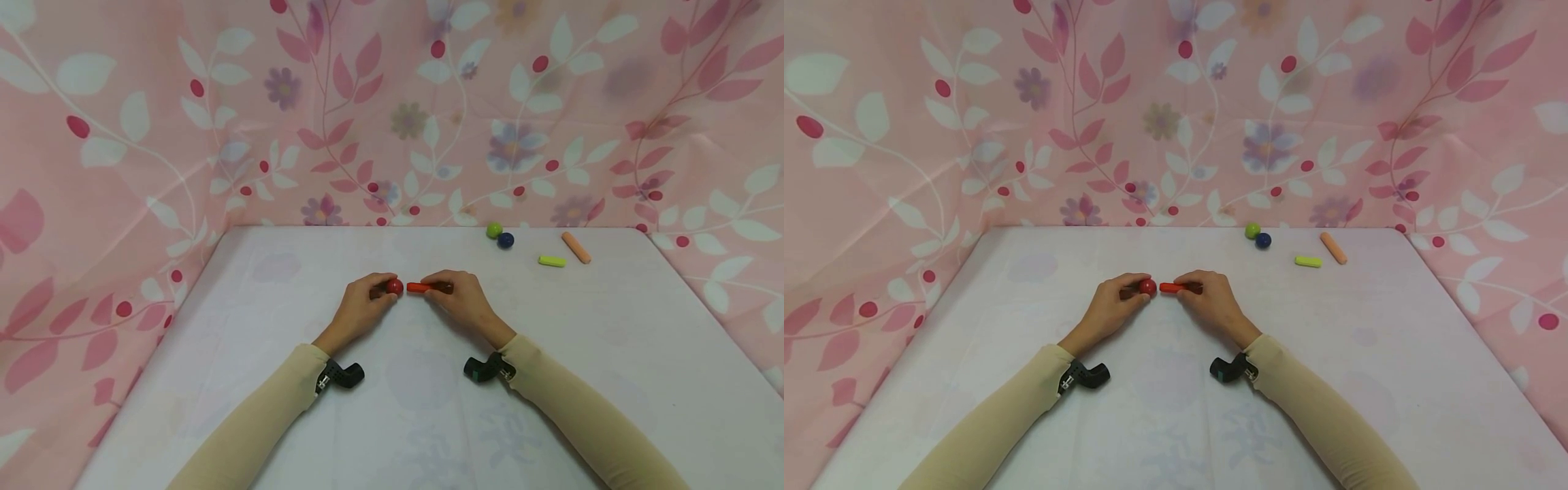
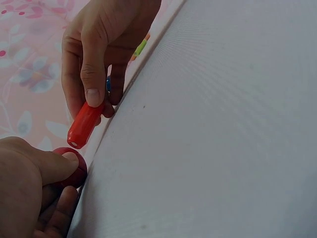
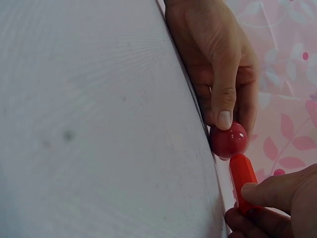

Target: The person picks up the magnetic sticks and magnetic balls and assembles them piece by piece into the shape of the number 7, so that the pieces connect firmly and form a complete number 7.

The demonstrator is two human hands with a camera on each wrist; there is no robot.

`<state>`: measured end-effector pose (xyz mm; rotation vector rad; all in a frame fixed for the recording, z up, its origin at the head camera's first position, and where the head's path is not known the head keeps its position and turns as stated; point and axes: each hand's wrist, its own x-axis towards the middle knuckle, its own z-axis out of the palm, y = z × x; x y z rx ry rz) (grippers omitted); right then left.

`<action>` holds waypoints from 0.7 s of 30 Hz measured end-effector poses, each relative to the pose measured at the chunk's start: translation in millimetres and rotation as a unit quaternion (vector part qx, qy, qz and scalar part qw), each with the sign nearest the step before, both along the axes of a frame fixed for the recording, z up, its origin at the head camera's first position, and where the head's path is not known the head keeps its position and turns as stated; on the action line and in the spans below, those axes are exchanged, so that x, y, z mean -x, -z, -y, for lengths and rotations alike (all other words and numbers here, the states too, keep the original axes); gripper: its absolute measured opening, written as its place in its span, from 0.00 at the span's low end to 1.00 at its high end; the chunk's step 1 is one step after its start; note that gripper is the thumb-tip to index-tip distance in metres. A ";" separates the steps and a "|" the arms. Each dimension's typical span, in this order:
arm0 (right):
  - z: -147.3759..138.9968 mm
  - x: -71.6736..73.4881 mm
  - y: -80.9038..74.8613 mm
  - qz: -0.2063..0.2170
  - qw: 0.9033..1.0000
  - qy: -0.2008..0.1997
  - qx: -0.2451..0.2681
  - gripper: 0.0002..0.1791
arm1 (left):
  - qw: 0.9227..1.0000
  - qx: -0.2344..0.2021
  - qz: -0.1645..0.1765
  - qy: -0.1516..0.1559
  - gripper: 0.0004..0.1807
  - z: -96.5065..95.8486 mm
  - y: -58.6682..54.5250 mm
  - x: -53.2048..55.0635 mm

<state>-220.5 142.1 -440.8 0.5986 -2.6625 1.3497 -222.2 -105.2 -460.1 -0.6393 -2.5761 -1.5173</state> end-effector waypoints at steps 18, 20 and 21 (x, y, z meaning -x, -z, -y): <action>1.8 1.8 1.9 -0.007 1.000 -0.007 0.003 0.13 | 1.000 -0.007 -0.002 0.007 0.22 0.7 0.9 1.2; 2.4 1.1 1.6 -0.009 1.000 -0.009 0.003 0.13 | 1.000 -0.008 -0.006 0.010 0.22 0.2 1.3 1.2; 2.6 0.8 1.3 -0.011 1.000 -0.010 0.002 0.13 | 1.000 -0.008 -0.007 0.010 0.23 0.0 1.2 1.1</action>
